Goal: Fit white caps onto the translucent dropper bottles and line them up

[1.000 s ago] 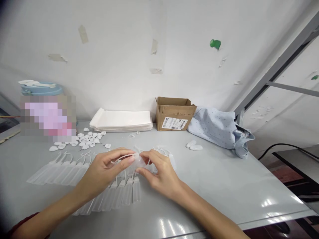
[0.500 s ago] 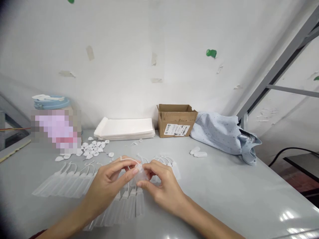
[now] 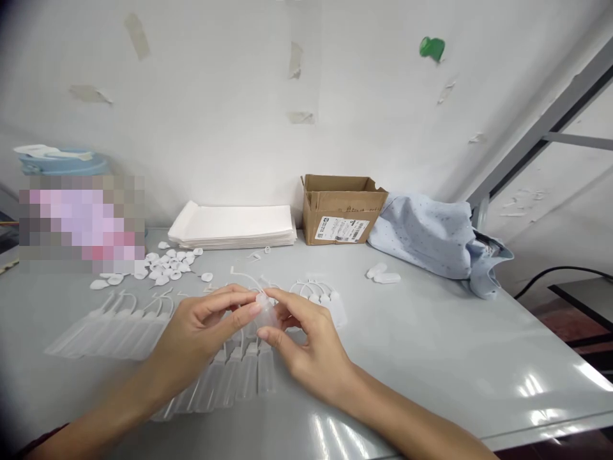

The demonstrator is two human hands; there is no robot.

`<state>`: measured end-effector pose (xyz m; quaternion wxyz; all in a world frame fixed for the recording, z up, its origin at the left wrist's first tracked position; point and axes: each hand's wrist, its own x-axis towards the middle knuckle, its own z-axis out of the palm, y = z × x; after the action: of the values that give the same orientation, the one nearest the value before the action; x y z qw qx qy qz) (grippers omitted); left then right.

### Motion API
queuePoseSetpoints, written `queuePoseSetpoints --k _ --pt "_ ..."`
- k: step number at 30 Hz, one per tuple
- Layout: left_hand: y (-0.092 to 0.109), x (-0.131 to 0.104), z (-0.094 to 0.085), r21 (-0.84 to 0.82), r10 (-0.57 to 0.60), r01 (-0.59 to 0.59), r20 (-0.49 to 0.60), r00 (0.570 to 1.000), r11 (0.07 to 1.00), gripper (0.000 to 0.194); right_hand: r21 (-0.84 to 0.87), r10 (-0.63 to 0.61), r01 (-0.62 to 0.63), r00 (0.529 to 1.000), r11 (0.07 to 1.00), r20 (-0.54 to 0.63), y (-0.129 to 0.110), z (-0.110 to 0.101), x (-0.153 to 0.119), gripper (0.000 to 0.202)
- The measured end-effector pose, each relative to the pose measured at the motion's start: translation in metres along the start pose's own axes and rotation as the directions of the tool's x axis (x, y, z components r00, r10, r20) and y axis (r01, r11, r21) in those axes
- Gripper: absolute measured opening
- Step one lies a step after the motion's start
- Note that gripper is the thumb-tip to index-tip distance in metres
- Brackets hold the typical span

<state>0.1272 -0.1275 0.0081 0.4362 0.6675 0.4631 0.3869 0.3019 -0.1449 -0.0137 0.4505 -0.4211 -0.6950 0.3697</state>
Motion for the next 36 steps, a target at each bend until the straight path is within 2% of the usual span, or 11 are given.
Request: queuePoseSetpoints --k 3,6,9,14,17,26,28,32,36 --pt "-0.001 0.001 0.000 0.131 0.075 -0.068 -0.048 0.996 0.989 0.018 0.005 0.039 -0.039 0.999 0.999 -0.020 -0.001 0.001 0.001 0.035" --pt "-0.003 -0.002 0.001 0.323 0.309 -0.265 -0.093 0.947 0.909 0.022 0.026 0.111 -0.110 0.993 0.994 -0.051 -0.004 -0.001 0.003 0.030" --pt "-0.006 -0.006 0.003 0.449 0.473 -0.429 0.016 0.881 0.784 0.032 0.075 0.181 -0.176 0.981 0.982 -0.065 -0.008 -0.003 0.005 0.028" --pt "-0.011 -0.009 0.008 0.609 0.596 -0.546 0.145 0.790 0.576 0.045 0.100 0.262 -0.258 0.964 0.961 -0.035 -0.014 -0.005 0.005 0.028" --pt "-0.012 -0.012 0.012 0.638 0.607 -0.556 0.170 0.777 0.533 0.044 0.037 0.280 -0.279 0.960 0.960 -0.016 -0.016 -0.007 0.004 0.028" --pt "-0.010 -0.017 0.018 0.635 0.553 -0.533 0.192 0.810 0.560 0.041 -0.156 0.270 -0.256 0.960 0.954 0.074 -0.018 -0.015 -0.003 0.024" --pt "-0.010 -0.017 0.019 0.627 0.546 -0.544 0.216 0.810 0.558 0.041 -0.205 0.306 -0.274 0.942 0.940 0.141 -0.020 -0.020 -0.002 0.023" --pt "-0.011 -0.019 0.023 0.603 0.498 -0.547 0.268 0.824 0.581 0.039 -0.329 0.389 -0.287 0.868 0.900 0.308 -0.027 -0.034 0.000 0.018" --pt "-0.012 -0.023 0.027 0.611 0.427 -0.519 0.305 0.851 0.598 0.031 -0.448 0.407 -0.226 0.838 0.865 0.364 -0.029 -0.040 0.002 0.014"
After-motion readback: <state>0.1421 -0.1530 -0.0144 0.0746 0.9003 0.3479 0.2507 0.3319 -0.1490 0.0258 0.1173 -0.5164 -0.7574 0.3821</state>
